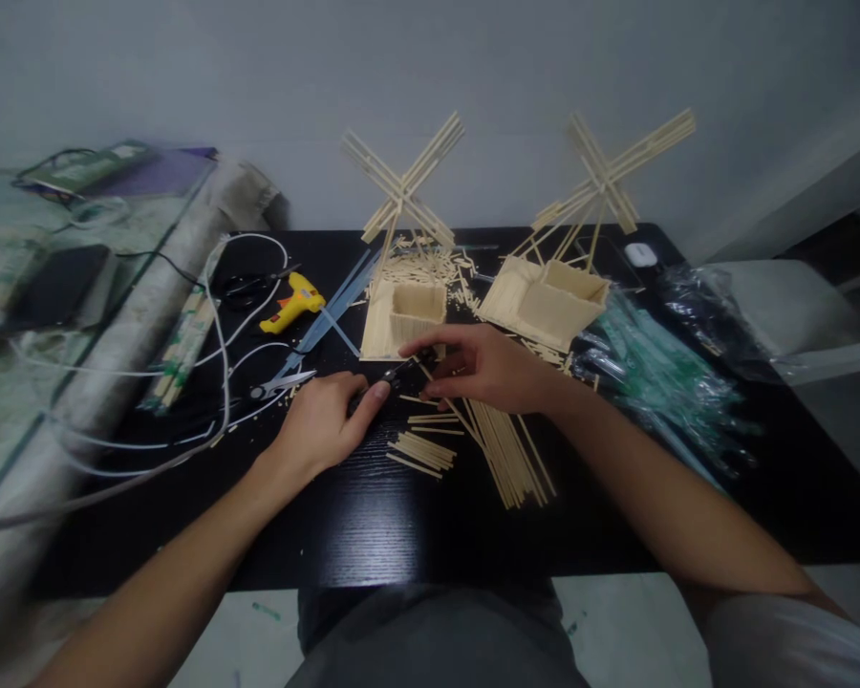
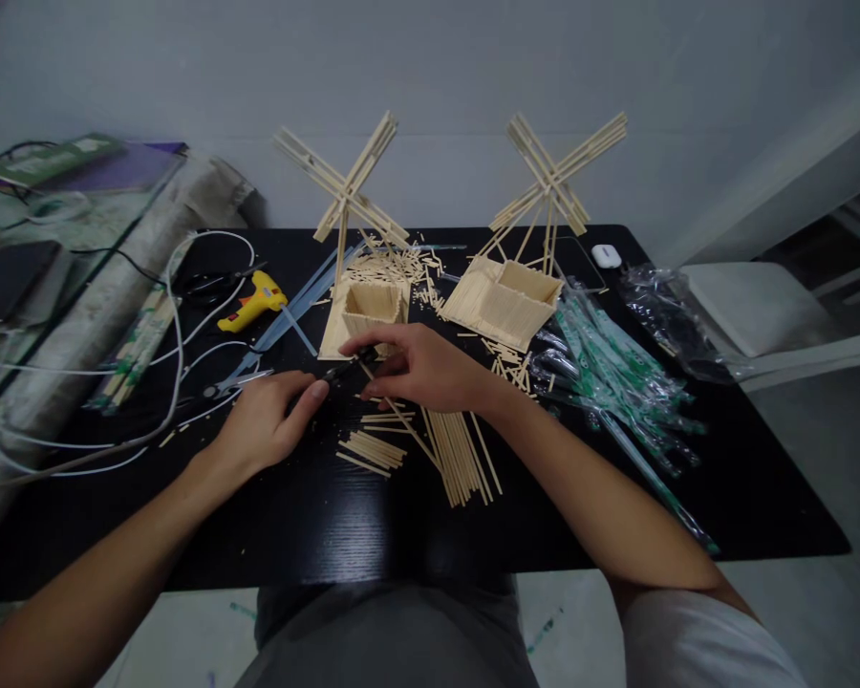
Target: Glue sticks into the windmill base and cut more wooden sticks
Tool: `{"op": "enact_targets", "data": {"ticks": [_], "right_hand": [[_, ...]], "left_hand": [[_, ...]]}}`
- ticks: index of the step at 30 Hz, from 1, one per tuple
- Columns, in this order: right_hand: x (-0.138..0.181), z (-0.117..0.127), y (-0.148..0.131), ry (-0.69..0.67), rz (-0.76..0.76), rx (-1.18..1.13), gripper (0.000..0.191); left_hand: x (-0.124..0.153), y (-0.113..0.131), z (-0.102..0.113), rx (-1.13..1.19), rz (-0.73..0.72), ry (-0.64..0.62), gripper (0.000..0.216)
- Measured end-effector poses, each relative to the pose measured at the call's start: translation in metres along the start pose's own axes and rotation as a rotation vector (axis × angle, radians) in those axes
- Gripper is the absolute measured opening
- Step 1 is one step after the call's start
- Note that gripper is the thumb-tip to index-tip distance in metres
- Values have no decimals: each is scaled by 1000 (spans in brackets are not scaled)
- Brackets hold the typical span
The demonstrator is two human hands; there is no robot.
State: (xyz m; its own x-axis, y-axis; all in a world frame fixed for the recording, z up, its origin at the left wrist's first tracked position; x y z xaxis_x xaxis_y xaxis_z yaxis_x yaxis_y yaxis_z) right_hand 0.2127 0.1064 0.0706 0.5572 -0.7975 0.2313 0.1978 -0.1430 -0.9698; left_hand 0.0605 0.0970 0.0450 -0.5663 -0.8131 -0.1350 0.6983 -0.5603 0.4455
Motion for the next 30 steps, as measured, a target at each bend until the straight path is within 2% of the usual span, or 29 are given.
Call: {"op": "enact_targets", "data": {"ticks": [5, 10, 17, 20, 25, 30], "right_hand": [[0, 1, 1, 22, 11, 13, 44], [-1, 7, 9, 124, 19, -53, 55], [-6, 12, 32, 285, -182, -34, 18], [-8, 6, 27, 280, -128, -41, 11], [-7, 3, 17, 369, 13, -13, 23], [-5, 3, 16, 418, 72, -33, 33]], "left_hand": [[1, -2, -2, -12, 20, -9, 55], [3, -7, -5, -32, 52, -21, 58], [1, -14, 3, -97, 89, 57, 56], [1, -16, 8, -105, 97, 103, 54], [3, -19, 11, -113, 106, 139, 52], [4, -20, 11, -95, 86, 162, 51]]}}
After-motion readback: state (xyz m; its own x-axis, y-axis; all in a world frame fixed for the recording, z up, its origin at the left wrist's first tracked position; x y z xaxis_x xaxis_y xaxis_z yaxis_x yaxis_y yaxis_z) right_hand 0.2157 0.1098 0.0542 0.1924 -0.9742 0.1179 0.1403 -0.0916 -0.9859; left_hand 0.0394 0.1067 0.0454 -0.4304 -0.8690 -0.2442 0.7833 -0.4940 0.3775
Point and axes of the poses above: each hand's wrist, its own x-axis away from the middle knuckle, its own z-axis out of the back of the hand, y = z × x, the point moved 10 cm from there along -x, towards the middle knuckle, and after that the axes turned 11 degrees about -z, right-handed, at the moved point
